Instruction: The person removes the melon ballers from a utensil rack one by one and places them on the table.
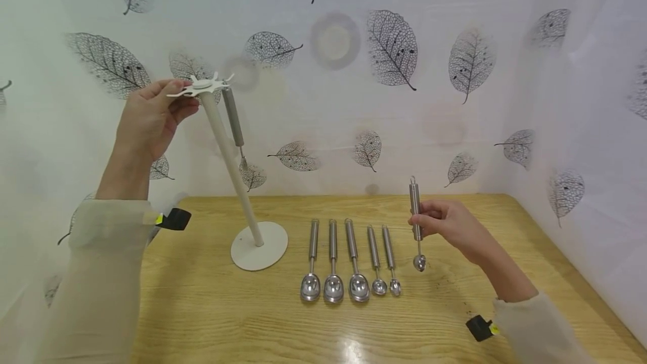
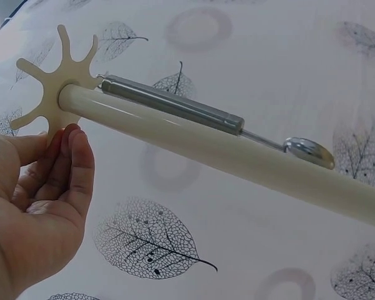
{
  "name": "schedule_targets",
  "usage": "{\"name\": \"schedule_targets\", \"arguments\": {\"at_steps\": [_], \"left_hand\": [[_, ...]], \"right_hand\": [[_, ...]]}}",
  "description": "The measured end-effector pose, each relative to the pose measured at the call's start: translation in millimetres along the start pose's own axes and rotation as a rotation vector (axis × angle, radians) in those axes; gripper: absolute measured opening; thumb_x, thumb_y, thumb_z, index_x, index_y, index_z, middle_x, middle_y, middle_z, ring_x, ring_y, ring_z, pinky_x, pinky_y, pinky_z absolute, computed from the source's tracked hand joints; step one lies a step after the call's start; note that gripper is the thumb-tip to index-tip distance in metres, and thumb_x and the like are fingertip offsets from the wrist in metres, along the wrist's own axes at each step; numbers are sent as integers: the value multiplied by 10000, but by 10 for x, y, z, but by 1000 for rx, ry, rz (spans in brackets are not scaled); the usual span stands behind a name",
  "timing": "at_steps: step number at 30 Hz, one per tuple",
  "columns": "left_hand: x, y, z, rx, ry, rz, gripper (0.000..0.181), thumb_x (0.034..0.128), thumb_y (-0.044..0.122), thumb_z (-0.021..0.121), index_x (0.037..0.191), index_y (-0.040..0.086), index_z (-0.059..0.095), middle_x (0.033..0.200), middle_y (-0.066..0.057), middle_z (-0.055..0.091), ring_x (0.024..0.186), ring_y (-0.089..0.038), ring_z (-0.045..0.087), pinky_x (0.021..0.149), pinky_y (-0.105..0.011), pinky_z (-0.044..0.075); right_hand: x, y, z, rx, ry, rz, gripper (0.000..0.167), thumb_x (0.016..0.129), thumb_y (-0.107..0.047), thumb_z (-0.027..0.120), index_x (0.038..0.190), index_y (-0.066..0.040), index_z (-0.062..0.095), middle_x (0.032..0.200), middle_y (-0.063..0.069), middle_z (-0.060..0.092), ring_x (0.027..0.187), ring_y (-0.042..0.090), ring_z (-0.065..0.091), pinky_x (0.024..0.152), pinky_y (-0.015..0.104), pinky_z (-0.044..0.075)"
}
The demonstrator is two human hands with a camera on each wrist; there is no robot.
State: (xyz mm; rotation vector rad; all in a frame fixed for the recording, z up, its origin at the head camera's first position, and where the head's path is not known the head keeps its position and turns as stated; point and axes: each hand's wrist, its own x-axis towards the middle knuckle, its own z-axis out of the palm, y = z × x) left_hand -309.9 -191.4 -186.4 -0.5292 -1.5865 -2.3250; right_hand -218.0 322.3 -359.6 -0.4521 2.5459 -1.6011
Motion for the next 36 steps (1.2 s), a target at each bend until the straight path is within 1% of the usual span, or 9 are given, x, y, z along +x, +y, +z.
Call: {"name": "schedule_targets", "arguments": {"at_steps": [3,6,8,12,17,20,28,32,36], "left_hand": [[0,13,2,0,-16,6,174,1067,61,622,978,-32,740,956,-114,716,791,-178,689,778,-242,623],[4,21,-1,-1,-32,9,173,1068,57,622,973,-25,741,957,-114,718,796,-180,690,788,-239,622],[9,9,-2,-5,-35,9,172,1068,56,622,974,-23,743,956,-116,721,794,-180,693,786,-239,622],[14,-5,0,-4,-30,9,175,1070,58,618,975,-20,743,948,-113,722,787,-177,691,780,-236,622],[19,-9,9,2,-22,10,176,1069,63,621,974,-18,746,944,-111,719,781,-176,691,783,-236,622],[13,-3,8,3,-14,9,171,1066,64,627,980,-21,748,950,-115,722,781,-177,693,779,-238,623],[6,7,14,-1,-20,12,171,1066,59,627,976,-19,749,953,-116,726,782,-178,694,785,-237,622],[7,6,20,-11,-21,11,170,1063,53,629,969,-22,749,949,-114,726,772,-177,695,781,-238,623],[0,7,20,-2,-17,9,169,1064,62,630,975,-17,750,959,-110,719,783,-176,693,782,-235,622]], "right_hand": [[-8,70,12,18,-4,42,337,1098,-156,626,1249,145,616,1051,76,760,927,310,737,899,249,559],[-3,156,35,32,-16,88,344,1094,-186,638,1244,123,624,1035,83,755,942,348,735,899,263,560],[-6,223,57,49,-23,114,342,1093,-186,640,1240,122,622,1038,77,752,946,353,735,901,274,568],[-14,334,104,79,-36,151,340,1093,-175,639,1235,133,617,1041,72,750,929,306,737,892,288,577],[-23,424,164,90,-27,191,341,1076,-162,661,1216,146,620,1042,139,736,889,271,730,857,320,606],[-22,471,195,94,-10,227,337,1068,-151,670,1212,148,613,1033,152,729,867,255,724,840,322,617],[-13,572,260,114,-9,240,305,1077,-112,646,1194,168,610,1009,124,708,848,228,713,807,346,634],[-5,579,292,103,-8,252,345,1074,-120,651,1221,188,597,1022,140,710,860,242,710,802,341,634],[7,594,328,77,-2,271,383,1067,-136,663,1234,200,588,1021,143,703,871,254,702,799,320,627]]}}
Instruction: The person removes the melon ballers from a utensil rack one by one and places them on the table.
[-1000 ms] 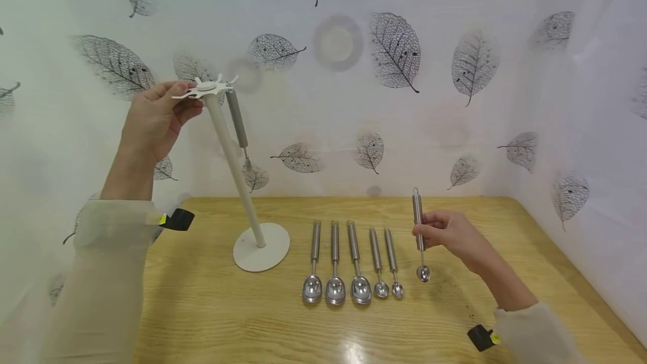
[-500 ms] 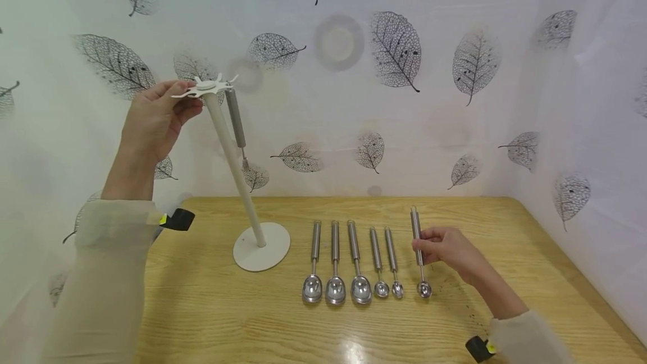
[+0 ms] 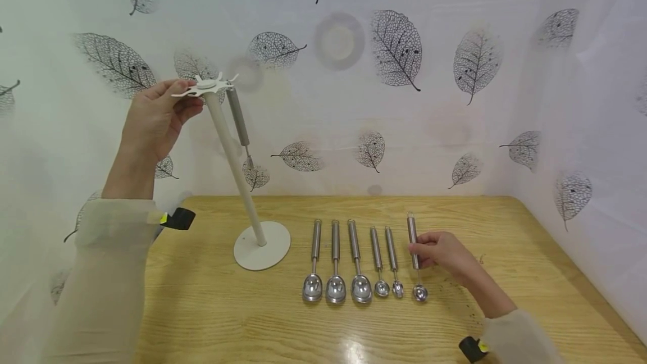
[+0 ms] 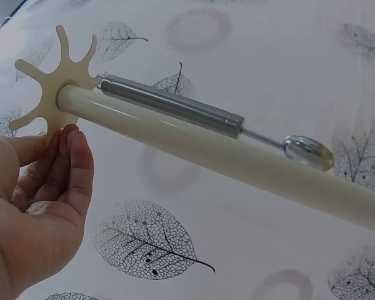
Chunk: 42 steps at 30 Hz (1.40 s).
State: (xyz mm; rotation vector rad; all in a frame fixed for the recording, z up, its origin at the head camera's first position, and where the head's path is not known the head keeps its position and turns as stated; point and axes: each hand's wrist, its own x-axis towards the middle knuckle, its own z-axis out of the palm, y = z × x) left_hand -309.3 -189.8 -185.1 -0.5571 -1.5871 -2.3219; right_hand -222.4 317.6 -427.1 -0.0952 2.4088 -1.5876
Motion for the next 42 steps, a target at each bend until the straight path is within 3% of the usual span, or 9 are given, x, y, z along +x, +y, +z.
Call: {"name": "schedule_targets", "arguments": {"at_steps": [6,21,42], "left_hand": [[-4,2,3,11,4,3,169,1066,67,627,978,-10,749,959,-109,713,788,-178,694,786,-232,620],[-4,-7,1,5,17,-9,159,1064,67,633,984,-15,744,965,-109,720,779,-175,691,778,-235,621],[-7,-13,1,-7,7,-6,158,1060,75,643,985,-11,752,985,-111,712,794,-177,696,783,-237,623]], "right_hand": [[71,61,24,-32,18,29,313,1063,-122,664,1167,171,634,951,89,681,830,206,665,724,297,606],[157,147,103,22,25,53,290,1055,-90,669,1101,196,657,816,85,643,681,166,671,657,320,640],[196,162,253,-164,169,40,268,988,-106,764,1025,156,720,726,91,651,584,194,657,544,319,619]]}}
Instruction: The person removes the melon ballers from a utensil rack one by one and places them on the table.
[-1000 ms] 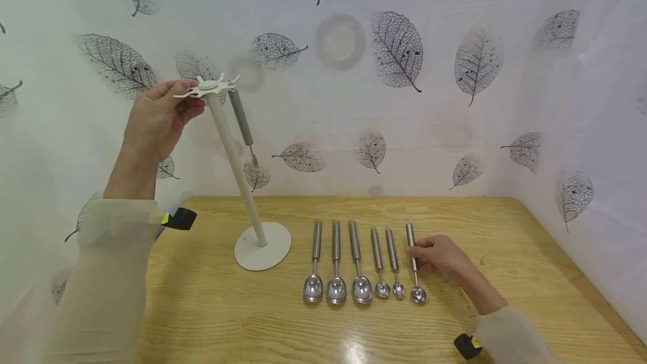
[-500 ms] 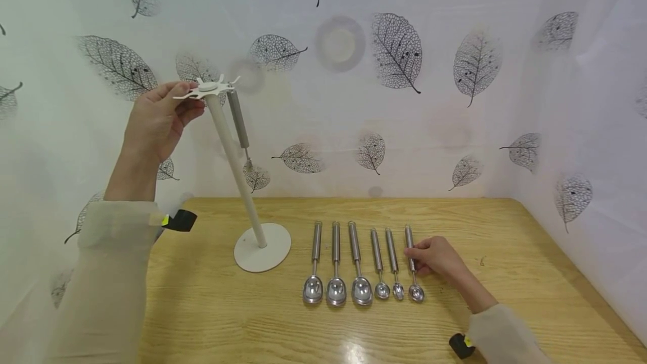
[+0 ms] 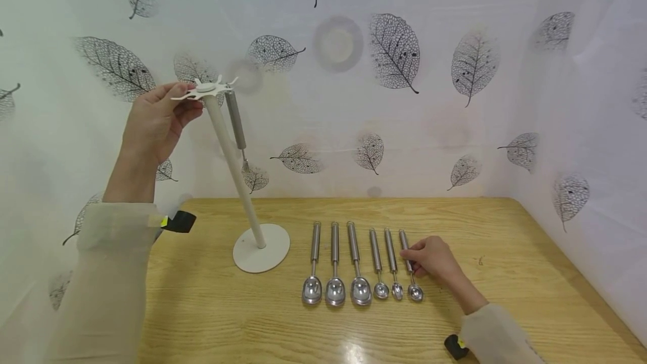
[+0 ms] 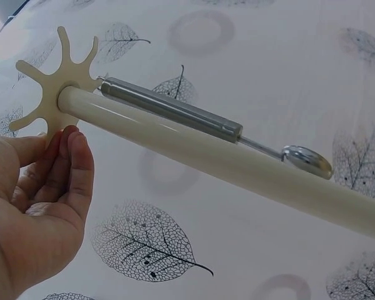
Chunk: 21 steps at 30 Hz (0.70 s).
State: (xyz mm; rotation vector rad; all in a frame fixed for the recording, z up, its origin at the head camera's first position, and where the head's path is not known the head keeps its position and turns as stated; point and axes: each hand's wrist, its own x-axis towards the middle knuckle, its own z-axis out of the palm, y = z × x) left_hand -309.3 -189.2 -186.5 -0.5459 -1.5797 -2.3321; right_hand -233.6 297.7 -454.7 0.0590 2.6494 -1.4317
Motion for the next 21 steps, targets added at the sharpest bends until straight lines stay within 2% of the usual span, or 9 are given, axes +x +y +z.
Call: {"name": "schedule_targets", "arguments": {"at_steps": [10,14,17,21], "left_hand": [[4,-10,14,-14,8,0,166,1060,62,640,971,-13,758,962,-108,723,772,-177,699,770,-237,623],[1,-12,19,-12,6,3,165,1061,63,641,974,-8,761,966,-108,725,774,-174,701,773,-237,623],[-8,-14,19,-1,5,7,162,1064,72,637,985,-3,758,977,-107,722,785,-173,702,780,-234,621],[-18,-11,23,19,24,2,156,1071,84,628,1007,-1,743,997,-103,714,800,-170,702,782,-228,619]], "right_hand": [[-12,-34,-31,-38,1,5,294,1018,-164,736,1002,129,717,738,86,649,621,201,645,559,321,607],[-10,-94,-90,-89,26,-19,386,1056,-220,685,1105,163,685,741,90,649,638,213,622,566,310,554],[8,-197,-123,-86,40,-44,471,1076,-226,656,1234,215,609,847,145,681,710,236,646,614,335,586],[44,-426,-131,-65,39,-93,486,1092,-239,635,1298,198,588,1038,230,699,837,281,689,701,385,638]]}}
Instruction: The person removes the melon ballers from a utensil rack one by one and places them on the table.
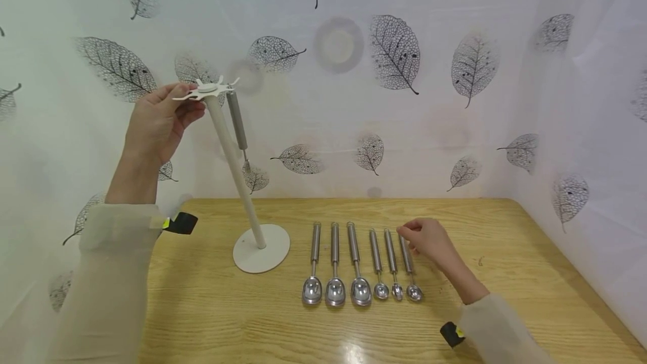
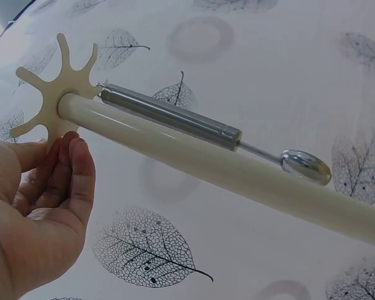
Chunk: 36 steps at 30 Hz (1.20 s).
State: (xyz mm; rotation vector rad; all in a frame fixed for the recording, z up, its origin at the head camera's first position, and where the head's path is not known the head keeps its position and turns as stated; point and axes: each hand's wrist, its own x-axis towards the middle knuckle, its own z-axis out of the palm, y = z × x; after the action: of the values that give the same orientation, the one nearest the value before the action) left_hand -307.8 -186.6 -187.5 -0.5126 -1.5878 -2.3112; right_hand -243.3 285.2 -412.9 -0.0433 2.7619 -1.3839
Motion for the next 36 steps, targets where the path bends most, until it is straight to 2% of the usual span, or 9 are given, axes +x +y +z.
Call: {"name": "schedule_targets", "arguments": {"at_steps": [3,7,11,16,23,29,36], "left_hand": [[-6,9,6,9,28,-18,150,1073,98,628,1026,2,733,1007,-101,712,817,-168,703,781,-225,619],[-13,30,11,7,53,-43,147,1075,113,631,1057,5,729,1000,-102,713,833,-170,705,779,-226,620],[-18,44,0,-5,62,-57,152,1074,116,633,1076,2,734,979,-105,719,831,-175,707,770,-227,622],[-5,41,-9,4,65,-57,168,1076,126,629,1083,1,741,955,-105,729,828,-176,708,761,-228,621],[5,49,-5,23,61,-61,171,1078,137,623,1097,4,730,985,-102,720,867,-184,707,771,-224,620],[19,31,2,25,49,-60,154,1075,124,629,1070,-1,718,992,-101,715,859,-180,706,765,-225,619],[20,0,15,48,26,-41,157,1079,123,625,1059,-4,713,986,-103,721,843,-183,711,761,-219,616]], "right_hand": [[52,-214,7,10,5,-51,441,1097,-242,626,1298,151,624,1043,211,702,859,281,687,721,397,640],[125,-526,43,38,36,-124,390,1096,-223,626,1274,124,654,996,142,718,812,228,676,698,343,630],[197,-803,99,64,56,-181,377,1092,-226,634,1271,105,666,1019,138,730,810,199,674,699,283,613],[276,-1085,165,116,29,-236,369,1091,-223,634,1298,81,661,1045,144,716,869,219,669,756,296,609],[433,-1500,273,184,-44,-303,362,1106,-231,608,1343,38,660,1151,154,712,1046,311,668,946,417,573],[571,-1828,404,313,-72,-364,338,1098,-205,622,1343,25,663,1191,160,712,1081,324,659,935,392,583],[718,-2130,581,406,-101,-411,324,1086,-210,645,1335,-6,678,1186,156,713,1098,336,657,934,382,578]]}}
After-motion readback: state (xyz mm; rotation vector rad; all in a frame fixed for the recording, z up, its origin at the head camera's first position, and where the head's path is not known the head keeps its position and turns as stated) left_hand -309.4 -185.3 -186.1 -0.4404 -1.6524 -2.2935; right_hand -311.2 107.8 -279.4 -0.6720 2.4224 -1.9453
